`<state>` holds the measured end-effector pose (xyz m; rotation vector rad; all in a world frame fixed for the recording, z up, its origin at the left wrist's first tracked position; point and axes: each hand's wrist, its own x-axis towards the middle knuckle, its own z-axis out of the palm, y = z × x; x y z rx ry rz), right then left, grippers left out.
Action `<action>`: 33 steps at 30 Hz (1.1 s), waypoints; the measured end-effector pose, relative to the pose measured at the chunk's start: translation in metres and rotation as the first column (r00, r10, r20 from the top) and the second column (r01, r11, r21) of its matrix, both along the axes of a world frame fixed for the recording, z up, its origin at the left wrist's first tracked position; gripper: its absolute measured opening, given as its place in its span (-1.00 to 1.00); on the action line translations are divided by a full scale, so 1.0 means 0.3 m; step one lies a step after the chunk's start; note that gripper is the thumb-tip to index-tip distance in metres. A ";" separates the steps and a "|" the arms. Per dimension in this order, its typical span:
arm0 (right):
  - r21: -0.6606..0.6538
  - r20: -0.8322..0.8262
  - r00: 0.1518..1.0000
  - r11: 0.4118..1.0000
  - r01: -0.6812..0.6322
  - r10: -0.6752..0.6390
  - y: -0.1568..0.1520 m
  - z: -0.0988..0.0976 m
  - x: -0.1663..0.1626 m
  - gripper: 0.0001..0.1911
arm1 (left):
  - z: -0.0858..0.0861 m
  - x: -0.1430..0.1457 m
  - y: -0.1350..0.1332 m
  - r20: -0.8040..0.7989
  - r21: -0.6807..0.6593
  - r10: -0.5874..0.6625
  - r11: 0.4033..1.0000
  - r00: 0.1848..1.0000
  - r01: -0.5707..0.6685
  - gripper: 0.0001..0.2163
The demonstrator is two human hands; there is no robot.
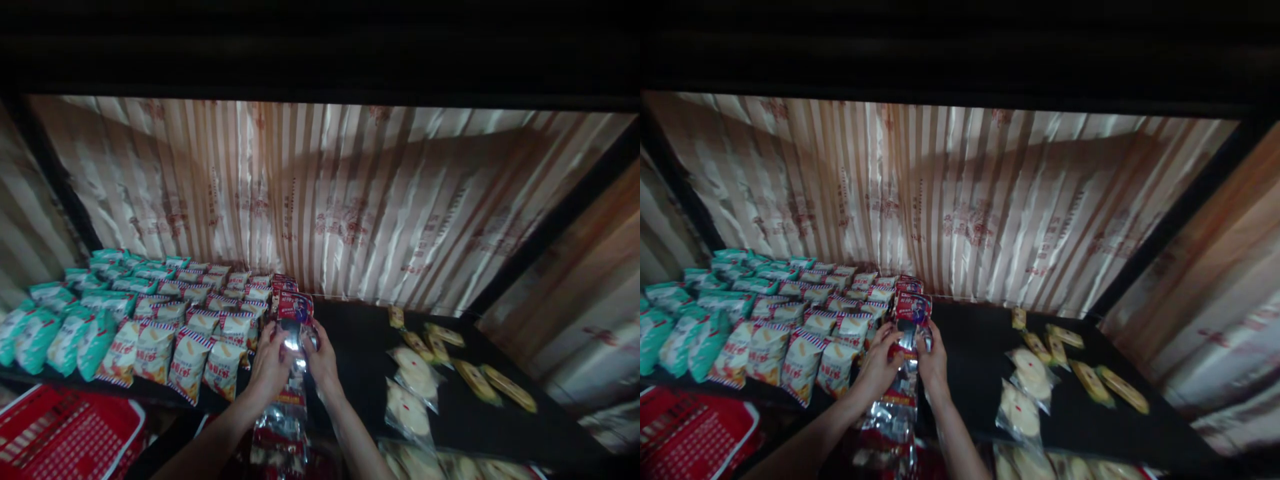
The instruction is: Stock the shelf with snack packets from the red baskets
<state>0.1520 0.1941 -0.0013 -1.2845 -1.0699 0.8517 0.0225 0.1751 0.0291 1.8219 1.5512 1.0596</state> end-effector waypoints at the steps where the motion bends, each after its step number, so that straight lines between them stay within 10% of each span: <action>1: -0.005 0.042 0.999 1.000 0.007 -0.007 0.026 -0.007 -0.001 -0.40 | -0.006 -0.001 0.018 -0.028 0.010 0.012 1.000 1.000 -0.012 -0.65; 10: -0.090 0.559 0.829 0.990 0.106 -0.038 0.142 -0.010 -0.045 -0.52 | -0.025 0.008 0.112 -0.296 0.067 0.030 0.998 0.955 -0.010 -0.63; 20: -0.067 0.736 0.677 0.993 0.097 -0.017 0.157 -0.099 -0.066 -0.53 | -0.066 0.007 0.118 -0.365 0.000 -0.004 1.000 0.931 0.004 -0.55; 33: 0.068 0.554 0.822 0.991 0.115 -0.134 0.059 -0.096 -0.027 -0.48 | -0.043 0.010 0.012 -0.261 0.125 -0.041 0.989 0.964 0.076 -0.64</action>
